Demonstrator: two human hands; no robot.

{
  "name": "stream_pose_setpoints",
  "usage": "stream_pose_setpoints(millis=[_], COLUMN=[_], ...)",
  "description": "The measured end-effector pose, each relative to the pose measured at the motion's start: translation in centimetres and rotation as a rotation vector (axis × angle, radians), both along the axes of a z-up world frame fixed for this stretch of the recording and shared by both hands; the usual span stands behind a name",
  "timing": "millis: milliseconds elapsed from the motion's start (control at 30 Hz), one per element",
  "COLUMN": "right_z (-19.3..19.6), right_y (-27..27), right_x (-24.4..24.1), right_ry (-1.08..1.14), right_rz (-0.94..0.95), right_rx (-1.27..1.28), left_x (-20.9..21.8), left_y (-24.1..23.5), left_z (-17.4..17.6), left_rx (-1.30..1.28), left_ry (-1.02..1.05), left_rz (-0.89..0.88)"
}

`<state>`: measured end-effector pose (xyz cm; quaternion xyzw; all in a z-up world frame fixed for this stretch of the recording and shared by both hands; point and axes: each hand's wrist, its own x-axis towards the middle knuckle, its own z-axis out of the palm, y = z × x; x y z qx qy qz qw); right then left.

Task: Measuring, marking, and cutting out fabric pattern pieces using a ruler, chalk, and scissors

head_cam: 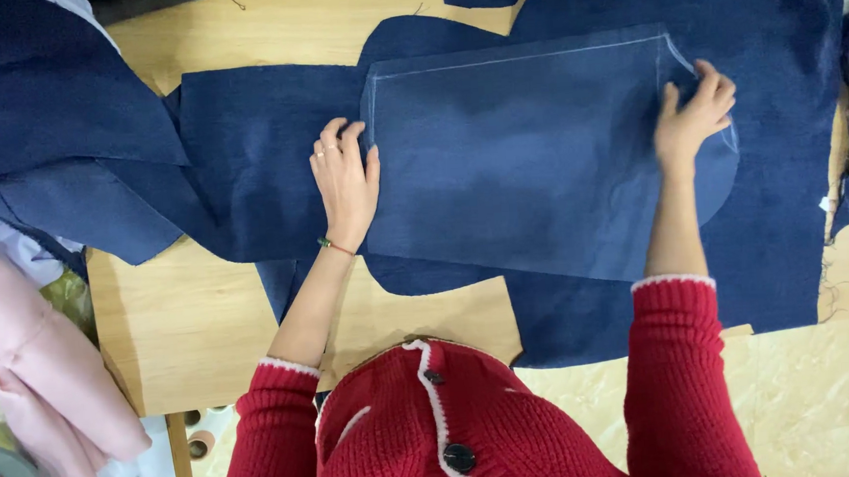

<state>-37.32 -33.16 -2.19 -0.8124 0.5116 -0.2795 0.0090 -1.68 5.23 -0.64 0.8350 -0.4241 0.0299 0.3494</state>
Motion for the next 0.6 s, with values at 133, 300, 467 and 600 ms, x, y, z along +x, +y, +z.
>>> stream_pose_setpoints(millis=[133,300,467,600], right_z=[1.9,1.7,0.6,-1.8], right_y=[10.1,19.5,17.3,14.8], right_x=[1.9,0.0,-9.3,-17.0], right_ry=[0.097,0.229,0.257,0.264], right_rz=[0.072,0.212,-0.14,-0.333], right_rx=[0.091,0.118,-0.004,0.056], left_x=[-3.8,-6.5,-6.7,-7.0], left_y=[1.8,3.1,3.3,3.3], left_z=[0.4,-1.3,-1.5,-1.4], left_rx=[0.135,0.238,0.227,0.238], left_ry=[-0.145,-0.145,-0.217,-0.199], left_rz=[-0.144,-0.301,-0.291,-0.307])
